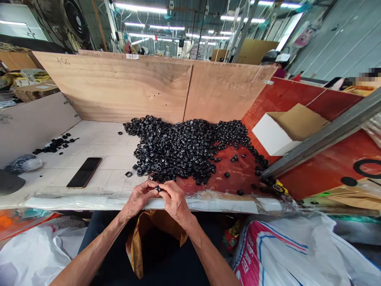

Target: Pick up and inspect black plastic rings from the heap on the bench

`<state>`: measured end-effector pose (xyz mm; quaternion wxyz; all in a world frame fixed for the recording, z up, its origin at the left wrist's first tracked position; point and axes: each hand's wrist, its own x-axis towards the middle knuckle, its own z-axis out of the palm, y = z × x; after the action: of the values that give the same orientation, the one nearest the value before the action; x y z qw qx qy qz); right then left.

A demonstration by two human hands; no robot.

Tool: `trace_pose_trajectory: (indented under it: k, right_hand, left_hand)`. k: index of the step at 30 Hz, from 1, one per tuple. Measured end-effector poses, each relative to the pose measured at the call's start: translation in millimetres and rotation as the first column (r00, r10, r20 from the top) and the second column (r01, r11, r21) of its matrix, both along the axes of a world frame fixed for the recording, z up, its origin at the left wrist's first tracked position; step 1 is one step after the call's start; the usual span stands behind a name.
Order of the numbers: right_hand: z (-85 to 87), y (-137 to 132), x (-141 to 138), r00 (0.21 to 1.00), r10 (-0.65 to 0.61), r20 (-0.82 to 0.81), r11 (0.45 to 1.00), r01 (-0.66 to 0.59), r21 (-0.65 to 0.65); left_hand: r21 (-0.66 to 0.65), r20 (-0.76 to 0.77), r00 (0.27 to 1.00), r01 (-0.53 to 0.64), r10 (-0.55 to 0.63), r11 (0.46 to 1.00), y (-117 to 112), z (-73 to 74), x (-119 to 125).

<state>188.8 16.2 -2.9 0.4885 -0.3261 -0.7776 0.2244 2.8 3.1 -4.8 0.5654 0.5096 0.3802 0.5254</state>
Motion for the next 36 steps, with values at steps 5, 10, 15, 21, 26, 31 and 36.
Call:
trace_pose_trajectory:
  k: [5,10,15,21,26,31,36]
  right_hand:
    - [1.1,-8,-6,0.994,-0.104,0.032,0.992,0.106,-0.072]
    - [-0.3,-12,-14,0.991,-0.11,-0.079,0.975,0.092,-0.202]
    - [-3.8,-12,-16,0.981,-0.14,-0.131,0.962,0.104,-0.253]
    - [-3.4,-3,-4,0.999,-0.021,-0.043,0.996,0.025,0.088]
    - [-7.6,-9,-10,0.981,-0.107,-0.161,0.979,0.076,-0.189]
    - [-10.3,-15,-19,0.957,-0.177,-0.231,0.915,0.073,-0.397]
    - [-2.7,-8,-7,0.993,-0.081,-0.082,0.991,0.071,-0.112]
  left_hand:
    - [0.169,-0.126,0.987,-0.075,0.097,0.983,-2,-3.2,-1]
    - [0.19,-0.104,0.987,-0.103,0.124,0.976,0,-9.6,-1]
    - [0.156,-0.105,0.983,-0.134,0.151,0.979,0,-12.8,0]
    - [0.029,-0.066,0.995,-0.074,0.075,0.997,2,-6.3,-2]
    - [0.027,-0.028,0.999,-0.043,0.044,0.999,1,0.1,-1]
    - [0.122,-0.069,0.99,-0.114,0.123,0.986,-2,-4.5,0]
    - [0.083,-0.084,0.992,-0.091,0.098,0.992,-3,-1.0,0]
